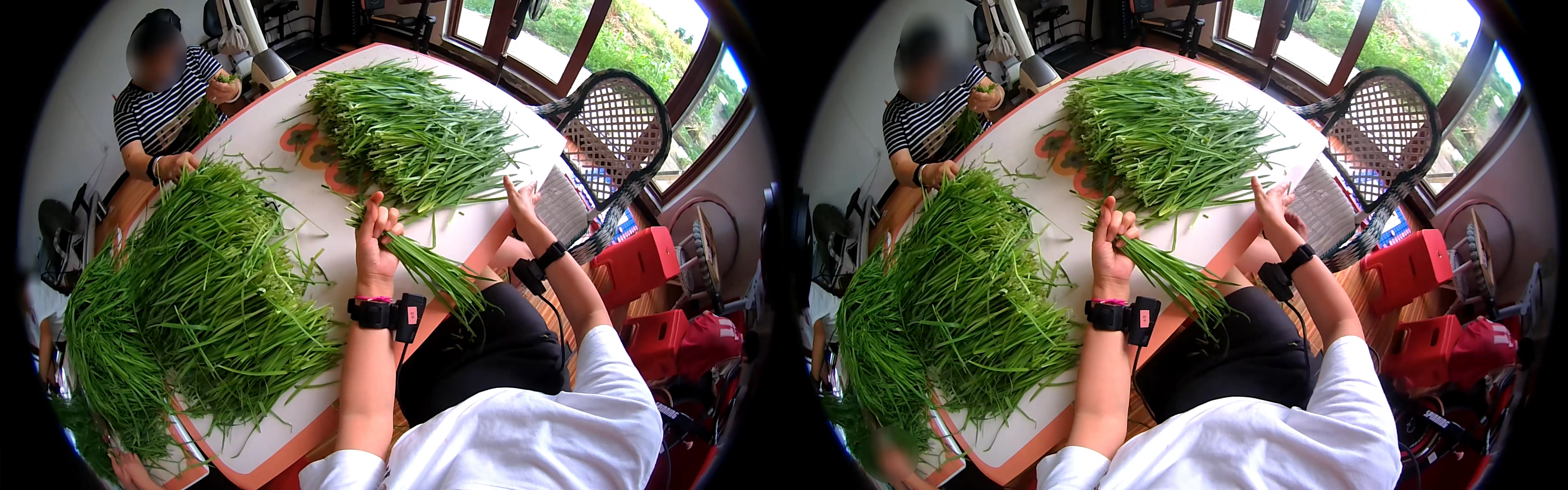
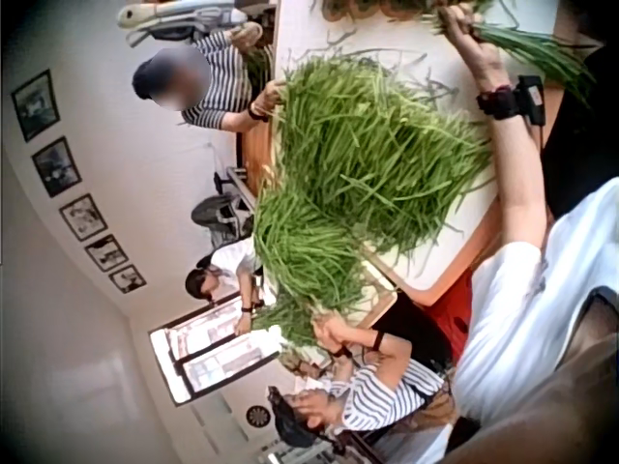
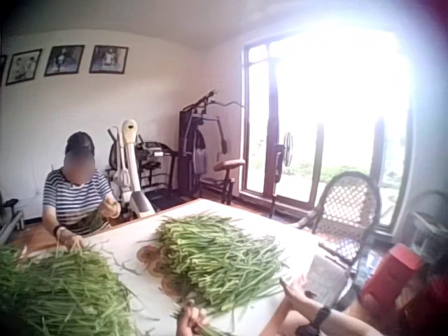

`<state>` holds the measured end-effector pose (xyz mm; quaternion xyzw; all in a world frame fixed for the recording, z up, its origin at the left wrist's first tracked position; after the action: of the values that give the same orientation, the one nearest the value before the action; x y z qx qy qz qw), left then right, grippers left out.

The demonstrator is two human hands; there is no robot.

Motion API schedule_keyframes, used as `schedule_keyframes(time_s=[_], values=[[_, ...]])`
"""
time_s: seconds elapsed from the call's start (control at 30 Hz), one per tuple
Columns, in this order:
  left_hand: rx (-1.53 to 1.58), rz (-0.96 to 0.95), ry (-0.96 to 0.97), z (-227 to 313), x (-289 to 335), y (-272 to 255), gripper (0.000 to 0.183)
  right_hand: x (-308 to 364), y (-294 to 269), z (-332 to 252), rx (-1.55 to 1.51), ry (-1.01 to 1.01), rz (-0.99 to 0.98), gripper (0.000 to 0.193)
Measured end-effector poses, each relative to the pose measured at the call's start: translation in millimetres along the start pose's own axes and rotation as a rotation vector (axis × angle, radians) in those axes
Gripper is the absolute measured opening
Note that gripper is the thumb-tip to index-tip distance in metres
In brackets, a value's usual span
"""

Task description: The person sorts through a large pile of green leaves on a table by hand, picking up small bundles, aligning them, and placing them into a separate pile.

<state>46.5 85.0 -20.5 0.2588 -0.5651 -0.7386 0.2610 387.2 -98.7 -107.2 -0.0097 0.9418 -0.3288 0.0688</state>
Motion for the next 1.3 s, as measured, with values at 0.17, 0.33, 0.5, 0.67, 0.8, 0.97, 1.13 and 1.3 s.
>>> schedule_keyframes(time_s=[0.17,0.33,0.5,0.67,0.8,0.97,1.13,1.3], values=[[0.014,0.034,0.006,7.9,1.7,-9.0,0.018,17.9,1.2,-14.1,0.107,0.050,-0.034,0.110],[-0.007,0.057,0.015,4.2,0.3,-10.5,0.025,18.3,-12.4,-14.1,0.163,0.062,0.023,0.108],[-0.037,0.055,0.009,2.7,2.5,-8.7,0.026,20.7,-13.4,-18.9,0.170,-0.059,0.083,0.099],[-0.039,0.069,0.043,9.3,2.4,-12.7,0.026,4.0,-2.4,1.4,0.175,-0.041,0.068,0.098],[-0.026,0.070,0.032,0.2,-1.0,-6.4,0.024,-15.7,-9.8,18.3,0.054,-0.228,0.021,0.093],[-0.035,0.100,0.025,11.4,7.0,-17.4,0.017,47.9,-45.2,-43.3,-0.455,-0.380,0.085,0.025],[-0.061,0.149,0.002,3.1,5.3,-16.3,0.015,46.4,-52.0,-44.0,-0.578,-0.402,-0.019,0.040],[-0.046,0.157,0.014,6.3,6.3,-19.6,0.014,125.8,-107.0,-175.1,-0.042,-0.834,0.391,0.060]])
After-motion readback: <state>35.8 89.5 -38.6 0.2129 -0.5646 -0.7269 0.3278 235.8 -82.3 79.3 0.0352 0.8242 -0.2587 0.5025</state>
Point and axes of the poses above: each hand's wrist, its own x-axis away from the middle knuckle, its own y-axis out of the palm, z = x × y, the point moved 9 cm from there along -x, towards the middle knuckle, and after that the axes turned 6 degrees about z, right-handed, at the moved point
